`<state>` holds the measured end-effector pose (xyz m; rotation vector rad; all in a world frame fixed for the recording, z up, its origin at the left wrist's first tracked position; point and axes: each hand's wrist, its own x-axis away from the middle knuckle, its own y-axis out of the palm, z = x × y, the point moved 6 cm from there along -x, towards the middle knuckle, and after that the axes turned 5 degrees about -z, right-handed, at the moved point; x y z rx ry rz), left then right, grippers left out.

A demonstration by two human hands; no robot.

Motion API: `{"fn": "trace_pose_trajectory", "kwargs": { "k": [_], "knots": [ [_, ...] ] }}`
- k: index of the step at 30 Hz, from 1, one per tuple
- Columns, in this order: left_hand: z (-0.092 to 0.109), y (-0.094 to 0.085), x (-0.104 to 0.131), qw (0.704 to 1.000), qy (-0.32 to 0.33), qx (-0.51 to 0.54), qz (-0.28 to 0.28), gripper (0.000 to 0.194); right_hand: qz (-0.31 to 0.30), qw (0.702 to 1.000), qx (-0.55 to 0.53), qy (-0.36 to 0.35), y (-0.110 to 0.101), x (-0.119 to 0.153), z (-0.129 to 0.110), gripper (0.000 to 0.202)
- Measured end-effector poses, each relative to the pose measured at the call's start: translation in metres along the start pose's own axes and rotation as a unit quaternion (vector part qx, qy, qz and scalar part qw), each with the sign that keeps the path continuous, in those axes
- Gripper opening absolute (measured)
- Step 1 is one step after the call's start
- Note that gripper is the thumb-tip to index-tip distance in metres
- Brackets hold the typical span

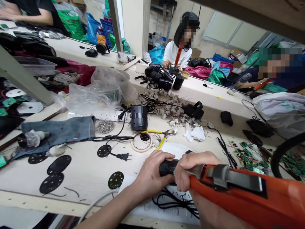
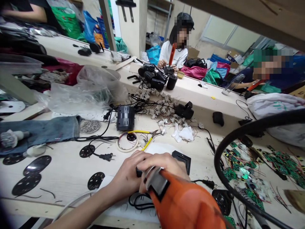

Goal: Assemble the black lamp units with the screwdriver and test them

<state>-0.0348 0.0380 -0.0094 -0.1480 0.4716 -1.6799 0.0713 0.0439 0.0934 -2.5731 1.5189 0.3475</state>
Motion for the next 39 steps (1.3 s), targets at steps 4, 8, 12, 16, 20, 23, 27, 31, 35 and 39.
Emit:
{"fn": "trace_pose_trajectory", "kwargs": {
  "k": [4,8,12,16,20,23,27,31,35,39],
  "knots": [
    [-0.002,0.0,0.0,1.0,0.003,-0.003,0.003,0.026,0.003,0.997,-0.075,-0.011,0.001,-0.001,-0.002,0.044],
    [0.0,0.0,-0.001,1.0,0.014,-0.017,0.002,0.029,0.023,0.994,-0.103,-0.033,0.003,-0.008,-0.011,0.057],
    [0.005,-0.003,0.0,0.998,-0.012,-0.036,-0.054,0.036,0.105,0.986,-0.088,-0.098,-0.02,-0.012,-0.011,0.08],
    [0.008,-0.011,0.003,0.989,-0.042,-0.082,-0.112,0.06,0.308,0.93,0.055,-0.191,-0.089,-0.005,0.003,0.074],
    [0.0,-0.014,0.0,0.975,-0.119,-0.124,-0.139,0.066,0.407,0.881,0.211,-0.118,-0.159,0.009,0.026,0.07],
    [0.0,-0.015,-0.003,0.978,-0.123,-0.129,-0.112,0.065,0.424,0.851,0.31,-0.011,-0.187,0.028,0.031,0.066],
    [0.015,-0.022,0.003,0.993,-0.044,-0.107,-0.009,0.061,0.488,0.781,0.387,0.051,-0.175,0.069,0.021,0.071],
    [0.027,-0.021,0.016,0.996,-0.013,-0.075,0.036,0.059,0.274,0.925,0.242,0.1,-0.111,0.076,0.04,0.043],
    [0.029,-0.015,0.028,0.997,-0.01,-0.045,0.061,0.061,0.059,0.974,0.204,0.076,-0.053,0.074,0.042,0.051],
    [0.027,-0.016,0.041,0.997,-0.007,-0.026,0.077,0.064,0.055,0.977,0.2,0.044,-0.051,0.076,0.036,0.053]
  ]
}}
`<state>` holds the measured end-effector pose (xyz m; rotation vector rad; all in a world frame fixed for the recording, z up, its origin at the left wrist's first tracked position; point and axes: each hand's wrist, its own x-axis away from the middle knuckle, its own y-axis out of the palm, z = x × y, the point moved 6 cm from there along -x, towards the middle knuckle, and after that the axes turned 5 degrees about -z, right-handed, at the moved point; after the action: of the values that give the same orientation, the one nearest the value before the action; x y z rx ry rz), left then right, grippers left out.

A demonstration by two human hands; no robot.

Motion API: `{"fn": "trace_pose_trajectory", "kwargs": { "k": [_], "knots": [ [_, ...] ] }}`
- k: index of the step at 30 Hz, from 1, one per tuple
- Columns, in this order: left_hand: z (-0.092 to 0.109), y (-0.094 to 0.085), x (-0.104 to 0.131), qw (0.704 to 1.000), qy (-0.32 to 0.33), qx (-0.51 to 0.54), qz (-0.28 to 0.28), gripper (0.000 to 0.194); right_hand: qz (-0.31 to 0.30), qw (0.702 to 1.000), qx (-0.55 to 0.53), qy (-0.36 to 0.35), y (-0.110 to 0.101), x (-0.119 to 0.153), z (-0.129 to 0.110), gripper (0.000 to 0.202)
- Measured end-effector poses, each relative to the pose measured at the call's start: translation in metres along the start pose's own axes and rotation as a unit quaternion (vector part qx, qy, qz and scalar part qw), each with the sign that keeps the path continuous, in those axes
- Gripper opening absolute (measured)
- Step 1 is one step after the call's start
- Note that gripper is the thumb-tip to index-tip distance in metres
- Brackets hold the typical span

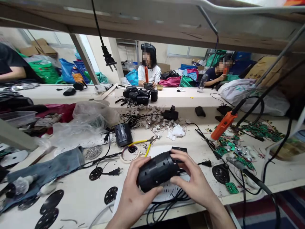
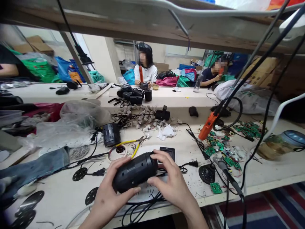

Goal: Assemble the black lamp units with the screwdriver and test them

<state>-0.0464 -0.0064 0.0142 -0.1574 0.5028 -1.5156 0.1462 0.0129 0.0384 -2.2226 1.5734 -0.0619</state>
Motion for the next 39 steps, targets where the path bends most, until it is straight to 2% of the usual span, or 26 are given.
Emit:
{"fn": "trace_pose_trajectory", "kwargs": {
  "k": [2,4,7,9,11,13,14,16,20,24,27,31,34,36,37,39],
  "knots": [
    [-0.003,-0.001,0.003,0.997,-0.038,0.052,-0.037,0.069,0.002,1.0,-0.016,-0.012,-0.004,0.001,0.002,0.05],
    [-0.005,0.0,0.004,0.981,-0.089,0.133,-0.111,0.073,-0.008,0.999,-0.016,-0.028,-0.007,0.004,0.002,0.049],
    [0.0,0.003,0.005,0.927,-0.154,0.251,-0.234,0.077,-0.036,0.998,0.006,-0.049,-0.011,0.007,-0.004,0.047],
    [0.003,0.005,0.008,0.885,-0.192,0.312,-0.287,0.08,-0.056,0.997,0.017,-0.057,-0.012,0.008,-0.009,0.046],
    [0.003,0.009,0.012,0.853,-0.228,0.355,-0.306,0.082,-0.083,0.995,0.017,-0.056,-0.013,0.009,-0.014,0.044],
    [0.002,0.014,0.015,0.84,-0.25,0.383,-0.293,0.083,-0.108,0.993,0.003,-0.048,-0.012,0.009,-0.017,0.047],
    [0.002,0.016,0.017,0.842,-0.25,0.389,-0.277,0.084,-0.117,0.992,-0.002,-0.042,-0.012,0.009,-0.018,0.051],
    [0.003,0.02,0.019,0.866,-0.234,0.373,-0.236,0.086,-0.111,0.993,-0.006,-0.028,-0.01,0.008,-0.017,0.055],
    [0.005,0.025,0.026,0.928,-0.216,0.251,-0.171,0.09,-0.043,0.998,0.044,0.026,-0.008,0.009,-0.017,0.041],
    [0.012,0.03,0.037,0.946,-0.198,0.193,-0.169,0.079,-0.025,0.994,0.104,0.02,-0.003,0.02,-0.03,0.04],
    [0.014,0.031,0.046,0.959,-0.192,0.153,-0.139,0.077,-0.006,0.991,0.131,-0.011,-0.003,0.034,-0.042,0.038],
    [0.014,0.037,0.06,0.966,-0.175,0.15,-0.116,0.078,0.036,0.976,0.186,-0.107,0.003,0.057,-0.054,0.039],
    [0.013,0.046,0.07,0.962,-0.152,0.177,-0.14,0.083,0.063,0.939,0.263,-0.215,0.013,0.076,-0.064,0.045],
    [0.011,0.051,0.077,0.956,-0.155,0.188,-0.162,0.086,0.075,0.917,0.298,-0.254,0.018,0.086,-0.066,0.044],
    [0.009,0.054,0.08,0.952,-0.162,0.194,-0.173,0.086,0.075,0.916,0.295,-0.262,0.017,0.09,-0.066,0.042],
    [0.003,0.057,0.089,0.939,-0.188,0.214,-0.192,0.086,0.058,0.936,0.249,-0.24,0.011,0.092,-0.059,0.037]
  ]
}}
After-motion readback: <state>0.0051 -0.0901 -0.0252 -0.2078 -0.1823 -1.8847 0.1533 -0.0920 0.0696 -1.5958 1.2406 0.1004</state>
